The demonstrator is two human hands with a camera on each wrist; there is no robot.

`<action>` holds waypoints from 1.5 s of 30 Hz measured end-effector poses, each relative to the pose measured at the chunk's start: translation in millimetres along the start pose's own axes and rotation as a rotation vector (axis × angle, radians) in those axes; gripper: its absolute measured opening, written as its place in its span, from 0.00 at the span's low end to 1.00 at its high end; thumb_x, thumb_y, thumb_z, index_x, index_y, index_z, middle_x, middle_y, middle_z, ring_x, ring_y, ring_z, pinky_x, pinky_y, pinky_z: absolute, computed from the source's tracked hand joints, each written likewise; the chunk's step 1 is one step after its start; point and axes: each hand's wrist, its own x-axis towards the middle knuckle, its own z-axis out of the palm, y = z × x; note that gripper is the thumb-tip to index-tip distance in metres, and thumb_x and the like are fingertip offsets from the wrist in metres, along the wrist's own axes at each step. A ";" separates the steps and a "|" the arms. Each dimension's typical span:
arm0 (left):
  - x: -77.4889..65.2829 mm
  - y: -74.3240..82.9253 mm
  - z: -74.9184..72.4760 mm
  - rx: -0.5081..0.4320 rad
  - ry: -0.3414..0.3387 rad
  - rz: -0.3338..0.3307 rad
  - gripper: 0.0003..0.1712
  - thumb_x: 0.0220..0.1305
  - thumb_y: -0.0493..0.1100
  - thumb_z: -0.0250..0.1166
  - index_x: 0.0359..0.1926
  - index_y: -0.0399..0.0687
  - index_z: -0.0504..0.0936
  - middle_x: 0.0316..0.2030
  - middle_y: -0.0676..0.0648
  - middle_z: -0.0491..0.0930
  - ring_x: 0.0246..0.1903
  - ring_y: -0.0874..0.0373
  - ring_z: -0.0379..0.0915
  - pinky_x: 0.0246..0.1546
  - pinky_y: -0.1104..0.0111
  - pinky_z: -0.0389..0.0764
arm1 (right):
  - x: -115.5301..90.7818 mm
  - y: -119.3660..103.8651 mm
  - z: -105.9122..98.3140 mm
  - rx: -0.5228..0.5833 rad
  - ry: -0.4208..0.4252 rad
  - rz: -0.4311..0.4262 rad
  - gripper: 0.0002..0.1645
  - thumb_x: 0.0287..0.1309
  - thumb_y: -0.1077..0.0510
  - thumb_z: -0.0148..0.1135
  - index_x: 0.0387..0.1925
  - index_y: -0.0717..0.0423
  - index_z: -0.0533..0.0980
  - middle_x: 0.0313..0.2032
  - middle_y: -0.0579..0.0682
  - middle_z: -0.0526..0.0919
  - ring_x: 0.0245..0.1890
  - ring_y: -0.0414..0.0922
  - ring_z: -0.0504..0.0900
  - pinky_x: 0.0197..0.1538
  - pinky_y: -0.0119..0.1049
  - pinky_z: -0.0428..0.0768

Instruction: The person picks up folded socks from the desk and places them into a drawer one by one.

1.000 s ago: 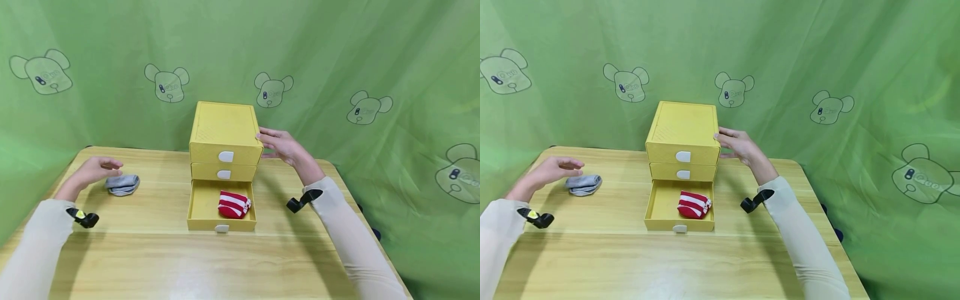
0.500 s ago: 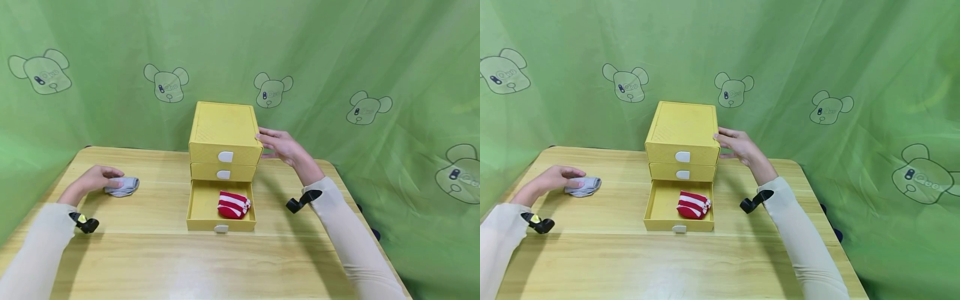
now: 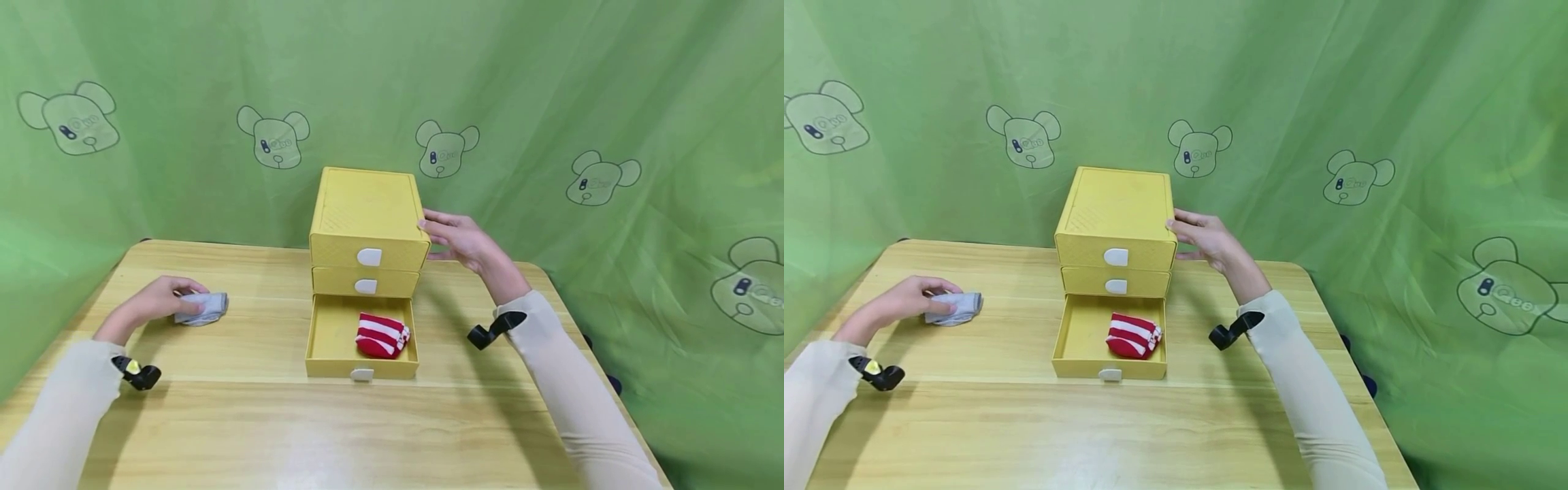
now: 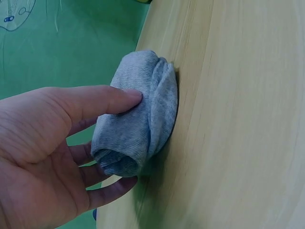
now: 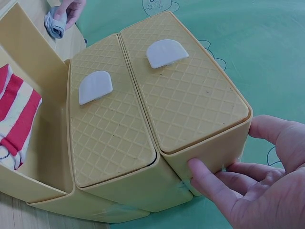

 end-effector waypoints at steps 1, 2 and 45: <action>-0.4 0.7 0.9 -0.002 -0.001 0.006 0.26 0.63 0.40 0.71 0.58 0.29 0.78 0.46 0.33 0.81 0.40 0.56 0.75 0.34 0.70 0.81 | 0.0 0.3 0.1 0.001 0.000 0.001 0.39 0.73 0.51 0.59 0.79 0.49 0.57 0.74 0.59 0.67 0.72 0.55 0.69 0.64 0.53 0.80; -0.7 1.3 1.5 -0.001 0.000 0.012 0.26 0.62 0.40 0.71 0.58 0.29 0.79 0.46 0.34 0.81 0.40 0.56 0.74 0.34 0.70 0.81 | -0.2 0.5 0.2 0.001 0.001 0.001 0.39 0.73 0.51 0.59 0.79 0.49 0.57 0.74 0.58 0.67 0.72 0.55 0.69 0.64 0.53 0.80; 24.3 185.9 101.2 0.146 0.002 0.327 0.18 0.48 0.37 0.73 0.44 0.45 0.89 0.39 0.47 0.89 0.37 0.56 0.78 0.37 0.67 0.77 | 1.2 1.0 0.1 0.009 0.002 0.007 0.39 0.73 0.52 0.58 0.79 0.49 0.56 0.75 0.58 0.66 0.73 0.55 0.68 0.63 0.52 0.80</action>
